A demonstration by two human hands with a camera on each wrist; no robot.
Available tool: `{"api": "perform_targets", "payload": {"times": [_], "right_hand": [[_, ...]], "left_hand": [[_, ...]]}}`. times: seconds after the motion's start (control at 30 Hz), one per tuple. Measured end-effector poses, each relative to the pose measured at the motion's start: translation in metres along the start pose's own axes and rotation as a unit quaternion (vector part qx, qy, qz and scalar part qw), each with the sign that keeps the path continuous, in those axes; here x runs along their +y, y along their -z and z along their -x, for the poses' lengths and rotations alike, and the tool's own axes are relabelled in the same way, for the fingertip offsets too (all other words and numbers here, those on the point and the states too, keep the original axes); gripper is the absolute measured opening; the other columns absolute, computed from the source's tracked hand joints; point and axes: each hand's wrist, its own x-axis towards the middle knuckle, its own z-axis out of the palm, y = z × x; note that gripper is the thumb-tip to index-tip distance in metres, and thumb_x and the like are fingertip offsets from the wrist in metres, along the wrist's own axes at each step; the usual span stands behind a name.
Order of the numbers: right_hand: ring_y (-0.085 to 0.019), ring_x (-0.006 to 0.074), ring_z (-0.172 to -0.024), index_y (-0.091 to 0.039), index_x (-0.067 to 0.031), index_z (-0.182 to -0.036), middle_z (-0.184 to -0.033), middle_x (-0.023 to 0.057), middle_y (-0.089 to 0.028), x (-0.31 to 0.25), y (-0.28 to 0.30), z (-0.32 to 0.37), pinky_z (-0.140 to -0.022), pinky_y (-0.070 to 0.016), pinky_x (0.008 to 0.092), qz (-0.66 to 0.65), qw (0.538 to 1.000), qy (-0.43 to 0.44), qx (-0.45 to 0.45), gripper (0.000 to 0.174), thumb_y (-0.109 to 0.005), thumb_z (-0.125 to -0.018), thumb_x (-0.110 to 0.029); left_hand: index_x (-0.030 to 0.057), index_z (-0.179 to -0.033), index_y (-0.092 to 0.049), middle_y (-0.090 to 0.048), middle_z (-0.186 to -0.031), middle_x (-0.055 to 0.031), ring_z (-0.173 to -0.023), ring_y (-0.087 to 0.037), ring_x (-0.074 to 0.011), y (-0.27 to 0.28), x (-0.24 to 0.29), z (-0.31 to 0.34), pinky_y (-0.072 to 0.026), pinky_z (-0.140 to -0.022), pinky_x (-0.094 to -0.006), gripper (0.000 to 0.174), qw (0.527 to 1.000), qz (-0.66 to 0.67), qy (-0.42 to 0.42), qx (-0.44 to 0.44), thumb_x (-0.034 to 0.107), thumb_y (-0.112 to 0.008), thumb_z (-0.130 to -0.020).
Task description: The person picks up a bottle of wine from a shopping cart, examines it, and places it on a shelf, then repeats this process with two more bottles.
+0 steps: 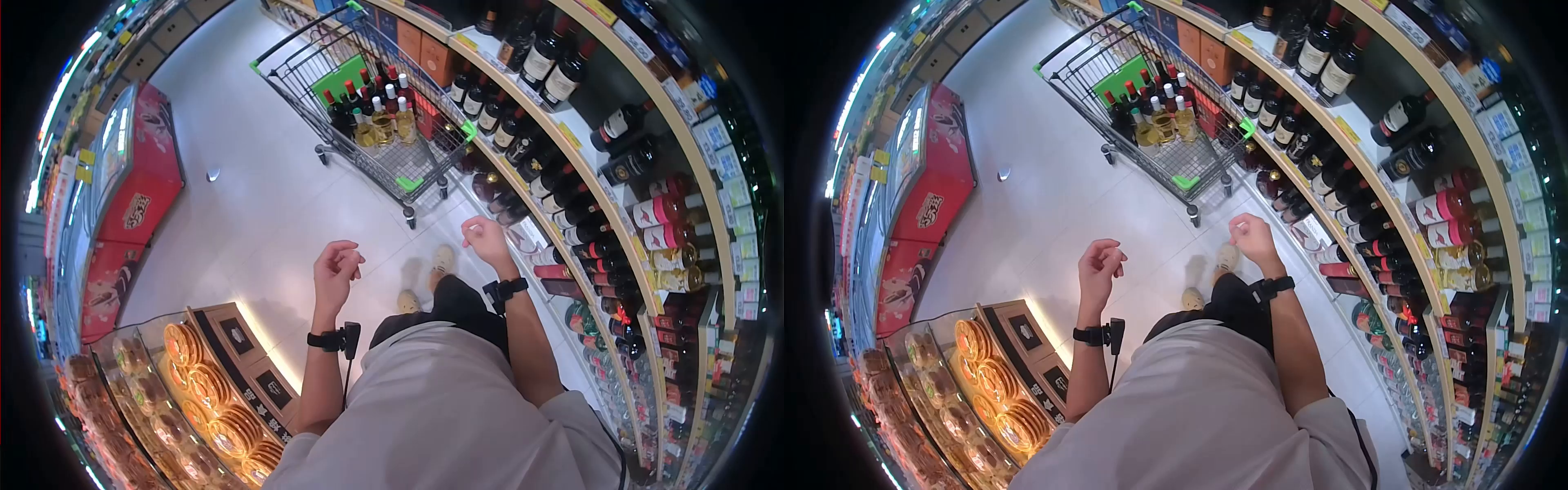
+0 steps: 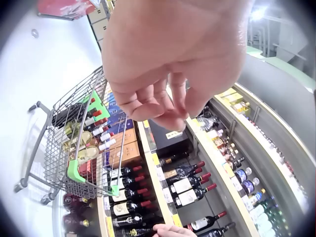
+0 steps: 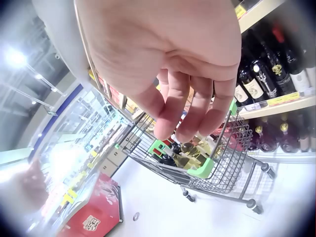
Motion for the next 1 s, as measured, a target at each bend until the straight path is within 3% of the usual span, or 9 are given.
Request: {"api": "perform_targets", "payload": {"times": [0.07, 0.17, 0.27, 0.37, 0.5, 0.63, 0.77, 0.83, 1.0], "right_hand": [[-0.072, 0.018, -0.082, -0.068, 0.0014, -0.107, -0.088, 0.0144, -0.074, -0.011, -0.005, -0.022, -0.076, -0.0552, 0.0314, 0.046, 0.997, -0.034, -0.047, 0.022, -0.056, -0.089, -0.004], [-0.072, 0.0202, -0.083, -0.07, 0.0012, -0.104, -0.087, 0.0149, -0.074, 0.02, -0.026, -0.075, -0.076, -0.0554, 0.0325, -0.067, 0.994, 0.083, -0.04, 0.022, -0.058, -0.088, -0.006], [-0.072, 0.0222, -0.081, -0.071, 0.0011, -0.101, -0.086, 0.0146, -0.074, -0.005, -0.031, -0.115, -0.075, -0.0554, 0.0338, 0.022, 0.988, 0.149, -0.021, 0.021, -0.06, -0.087, -0.008], [-0.072, 0.0231, -0.079, -0.071, 0.0012, -0.1, -0.084, 0.0139, -0.074, -0.04, -0.028, -0.154, -0.074, -0.0552, 0.0342, 0.075, 0.987, 0.14, -0.033, 0.019, -0.062, -0.085, -0.009], [-0.071, 0.0234, -0.077, -0.069, 0.0013, -0.098, -0.083, 0.0136, -0.073, -0.073, -0.018, -0.206, -0.071, -0.0547, 0.0345, -0.025, 0.99, 0.008, -0.136, 0.018, -0.064, -0.085, -0.009], [-0.07, 0.0187, -0.075, -0.069, 0.0013, -0.102, -0.081, 0.0114, -0.073, -0.062, -0.018, -0.246, -0.069, -0.0545, 0.0331, 0.056, 0.975, 0.214, -0.023, 0.02, -0.064, -0.083, -0.003], [-0.071, 0.022, -0.08, -0.071, -0.002, -0.097, -0.086, 0.0121, -0.073, -0.05, -0.01, -0.261, -0.076, -0.0547, 0.0322, -0.013, 0.988, 0.065, -0.136, 0.016, -0.071, -0.083, -0.007], [-0.071, 0.0222, -0.08, -0.073, -0.0024, -0.094, -0.084, 0.0121, -0.073, -0.053, -0.008, -0.261, -0.075, -0.0544, 0.0323, -0.039, 0.99, 0.121, -0.061, 0.015, -0.073, -0.085, -0.015], [-0.069, 0.021, -0.078, -0.071, 0.0011, -0.1, -0.088, 0.0111, -0.073, -0.037, 0.0, -0.252, -0.072, -0.0538, 0.0318, 0.024, 0.997, 0.049, 0.048, 0.021, -0.071, -0.088, -0.017]], "left_hand": [[0.0017, -0.114, -0.061, -0.068, -0.104, -0.0086, -0.094, -0.065, -0.0141, 0.0, 0.007, -0.004, -0.0528, -0.073, -0.0246, 0.024, 1.0, -0.006, -0.004, 0.028, -0.001, -0.067, -0.091], [0.0021, -0.115, -0.06, -0.069, -0.106, -0.0087, -0.099, -0.065, -0.0151, 0.0, 0.008, -0.027, -0.053, -0.076, -0.0257, 0.025, 0.995, -0.001, -0.093, 0.038, 0.0, -0.068, -0.091], [0.0025, -0.111, -0.062, -0.068, -0.109, -0.0086, -0.102, -0.063, -0.0147, 0.01, 0.021, -0.058, -0.0516, -0.082, -0.0271, 0.022, 0.993, -0.016, -0.101, 0.066, 0.001, -0.07, -0.091], [0.0031, -0.105, -0.065, -0.068, -0.111, -0.0083, -0.1, -0.062, -0.0141, 0.032, 0.012, -0.093, -0.0499, -0.086, -0.0287, 0.016, 0.992, -0.055, -0.039, 0.111, 0.001, -0.071, -0.09], [0.0044, -0.097, -0.066, -0.069, -0.104, -0.0066, -0.095, -0.061, -0.012, 0.043, 0.017, -0.136, -0.0491, -0.084, -0.0277, 0.005, 0.993, -0.068, -0.053, 0.083, 0.008, -0.069, -0.094], [0.0041, -0.097, -0.066, -0.069, -0.101, -0.0056, -0.093, -0.063, -0.0126, 0.043, 0.029, -0.18, -0.0498, -0.081, -0.0275, 0.009, 0.995, -0.068, 0.011, 0.077, 0.013, -0.067, -0.096], [0.0048, -0.101, -0.067, -0.069, -0.1, -0.005, -0.092, -0.065, -0.0137, 0.038, 0.031, -0.213, -0.0513, -0.079, -0.0287, 0.012, 0.992, -0.107, 0.048, 0.038, 0.016, -0.066, -0.096], [0.0046, -0.104, -0.066, -0.068, -0.101, -0.0034, -0.09, -0.063, -0.0129, 0.043, 0.026, -0.239, -0.0509, -0.078, -0.0279, 0.013, 0.991, -0.121, 0.05, 0.016, 0.014, -0.068, -0.095], [0.0041, -0.111, -0.065, -0.066, -0.106, -0.0032, -0.088, -0.062, -0.0141, 0.05, 0.015, -0.303, -0.0513, -0.08, -0.0286, 0.022, 0.98, -0.178, 0.085, -0.036, 0.01, -0.07, -0.091]]}}
